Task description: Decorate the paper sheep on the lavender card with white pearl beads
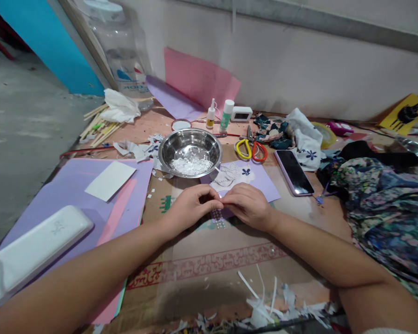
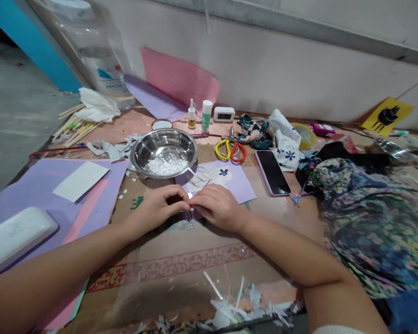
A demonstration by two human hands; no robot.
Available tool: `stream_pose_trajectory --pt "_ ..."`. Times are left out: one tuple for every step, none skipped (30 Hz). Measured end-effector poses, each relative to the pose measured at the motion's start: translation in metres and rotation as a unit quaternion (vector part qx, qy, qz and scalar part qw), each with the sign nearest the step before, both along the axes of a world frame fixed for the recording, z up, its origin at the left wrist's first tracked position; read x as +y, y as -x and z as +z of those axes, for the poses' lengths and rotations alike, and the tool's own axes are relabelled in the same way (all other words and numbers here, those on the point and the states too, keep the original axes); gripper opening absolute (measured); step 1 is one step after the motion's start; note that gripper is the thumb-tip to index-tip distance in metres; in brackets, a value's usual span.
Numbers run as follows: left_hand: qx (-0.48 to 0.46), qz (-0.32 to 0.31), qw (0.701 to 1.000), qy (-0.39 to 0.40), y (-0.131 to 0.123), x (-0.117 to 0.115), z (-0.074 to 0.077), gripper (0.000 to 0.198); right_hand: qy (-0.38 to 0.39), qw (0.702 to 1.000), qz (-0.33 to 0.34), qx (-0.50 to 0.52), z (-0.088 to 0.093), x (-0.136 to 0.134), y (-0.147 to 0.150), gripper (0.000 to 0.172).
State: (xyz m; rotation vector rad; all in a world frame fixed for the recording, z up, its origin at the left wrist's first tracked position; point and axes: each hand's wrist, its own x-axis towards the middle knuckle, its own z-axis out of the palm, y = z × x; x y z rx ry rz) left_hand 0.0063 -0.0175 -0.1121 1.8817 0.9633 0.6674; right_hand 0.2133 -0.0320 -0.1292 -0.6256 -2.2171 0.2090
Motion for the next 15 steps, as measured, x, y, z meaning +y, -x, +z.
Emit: stream_pose_trajectory --pt "0.007 -0.006 1.000 -0.020 0.002 0.001 0.000 0.009 0.004 1.000 0.001 -0.003 0.000 0.000 0.000 0.012" --pt "0.015 -0.012 0.999 -0.041 0.004 0.002 -0.001 0.009 0.009 1.000 -0.001 -0.008 0.001 -0.001 0.000 0.012" --pt "0.025 -0.016 0.998 -0.064 0.006 0.004 -0.001 0.009 0.013 1.000 -0.004 -0.013 0.001 -0.001 0.000 0.012" --pt "0.038 -0.018 0.995 -0.087 0.009 0.006 -0.002 0.009 0.017 1.000 -0.008 -0.018 0.001 -0.002 0.000 0.012" --pt "0.053 -0.019 0.992 -0.109 0.012 0.008 -0.002 0.010 0.022 0.999 -0.014 -0.023 0.000 -0.002 -0.001 0.012" --pt "0.070 -0.021 0.989 -0.132 0.015 0.010 -0.002 0.011 0.026 0.999 -0.020 -0.028 0.000 -0.001 -0.001 0.012" --pt "0.087 -0.026 0.984 -0.152 0.017 0.011 -0.003 0.012 0.030 0.999 -0.026 -0.034 -0.001 -0.001 -0.001 0.012" --pt "0.102 -0.033 0.980 -0.170 0.019 0.012 -0.004 0.013 0.035 0.998 -0.030 -0.041 -0.002 0.000 -0.002 0.012" --pt "0.118 -0.041 0.975 -0.186 0.020 0.013 -0.005 0.015 0.040 0.997 -0.032 -0.050 -0.003 0.000 -0.002 0.012" --pt "0.133 -0.050 0.969 -0.201 0.020 0.013 -0.006 0.017 0.046 0.997 -0.032 -0.060 -0.003 0.001 -0.003 0.012" --pt "0.149 -0.060 0.964 -0.213 0.020 0.013 -0.007 0.020 0.051 0.996 -0.031 -0.070 -0.004 0.002 -0.003 0.013" --pt "0.165 -0.066 0.958 -0.224 0.019 0.012 -0.008 0.023 0.055 0.995 -0.030 -0.079 -0.005 0.002 -0.003 0.013" --pt "0.179 -0.071 0.953 -0.233 0.019 0.012 -0.009 0.024 0.058 0.994 -0.028 -0.086 -0.006 0.003 -0.003 0.014" --pt "0.190 -0.073 0.949 -0.241 0.018 0.012 -0.010 0.024 0.060 0.994 -0.028 -0.092 -0.007 0.003 -0.003 0.014" --pt "0.198 -0.073 0.946 -0.246 0.017 0.012 -0.011 0.024 0.063 0.993 -0.028 -0.097 -0.007 0.004 -0.003 0.015"
